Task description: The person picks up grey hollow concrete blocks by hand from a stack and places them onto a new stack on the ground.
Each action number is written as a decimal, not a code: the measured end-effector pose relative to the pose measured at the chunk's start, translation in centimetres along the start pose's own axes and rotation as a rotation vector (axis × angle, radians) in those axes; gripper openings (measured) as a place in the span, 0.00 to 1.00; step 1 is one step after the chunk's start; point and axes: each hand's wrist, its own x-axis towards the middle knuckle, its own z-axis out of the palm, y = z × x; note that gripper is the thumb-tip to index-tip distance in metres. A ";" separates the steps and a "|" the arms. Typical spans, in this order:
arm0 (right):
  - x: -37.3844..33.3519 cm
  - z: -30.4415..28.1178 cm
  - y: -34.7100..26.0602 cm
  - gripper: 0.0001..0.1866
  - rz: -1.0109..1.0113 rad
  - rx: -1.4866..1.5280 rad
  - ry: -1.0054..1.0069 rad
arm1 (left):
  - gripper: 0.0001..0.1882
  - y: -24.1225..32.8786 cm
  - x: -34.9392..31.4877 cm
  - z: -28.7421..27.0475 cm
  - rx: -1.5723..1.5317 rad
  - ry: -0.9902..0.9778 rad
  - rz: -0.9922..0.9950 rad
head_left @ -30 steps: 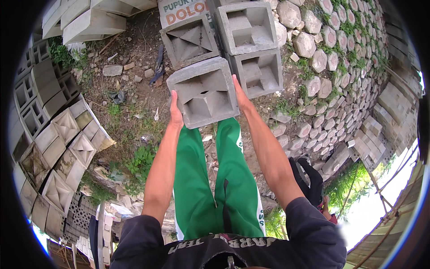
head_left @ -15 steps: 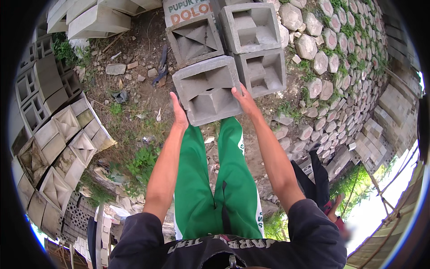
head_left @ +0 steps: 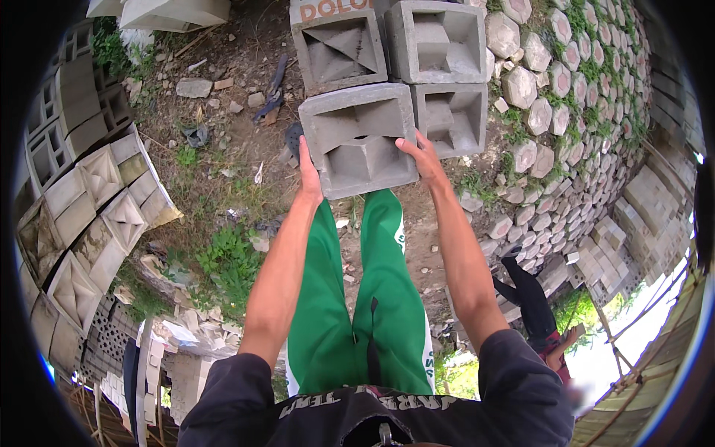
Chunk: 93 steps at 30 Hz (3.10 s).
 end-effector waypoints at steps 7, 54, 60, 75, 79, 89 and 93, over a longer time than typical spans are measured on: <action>-1.1 1.4 -0.3 0.44 -0.066 0.020 0.038 | 0.37 -0.2 0.5 -1.2 -0.022 -0.014 -0.075; 6.3 -24.8 0.8 0.41 -0.105 -0.333 -0.070 | 0.29 -20.9 8.2 12.8 0.808 0.192 0.158; 5.8 -22.6 -0.8 0.41 -0.071 -0.374 -0.060 | 0.30 -20.0 7.4 11.7 0.855 0.275 0.134; -12.7 -20.7 -0.5 0.29 -0.066 -0.496 0.178 | 0.13 -19.1 -9.1 17.2 1.059 -0.144 0.028; -20.7 -19.1 -0.8 0.19 -0.108 -0.442 0.156 | 0.10 -15.9 -15.0 19.3 1.121 -0.248 0.109; -30.3 -8.9 0.0 0.23 -0.091 -0.136 0.248 | 0.17 -6.8 -26.5 16.5 1.093 -0.114 0.147; -33.7 -5.7 -0.6 0.28 -0.142 -0.205 0.293 | 0.18 -2.7 -30.7 16.1 1.046 -0.133 0.225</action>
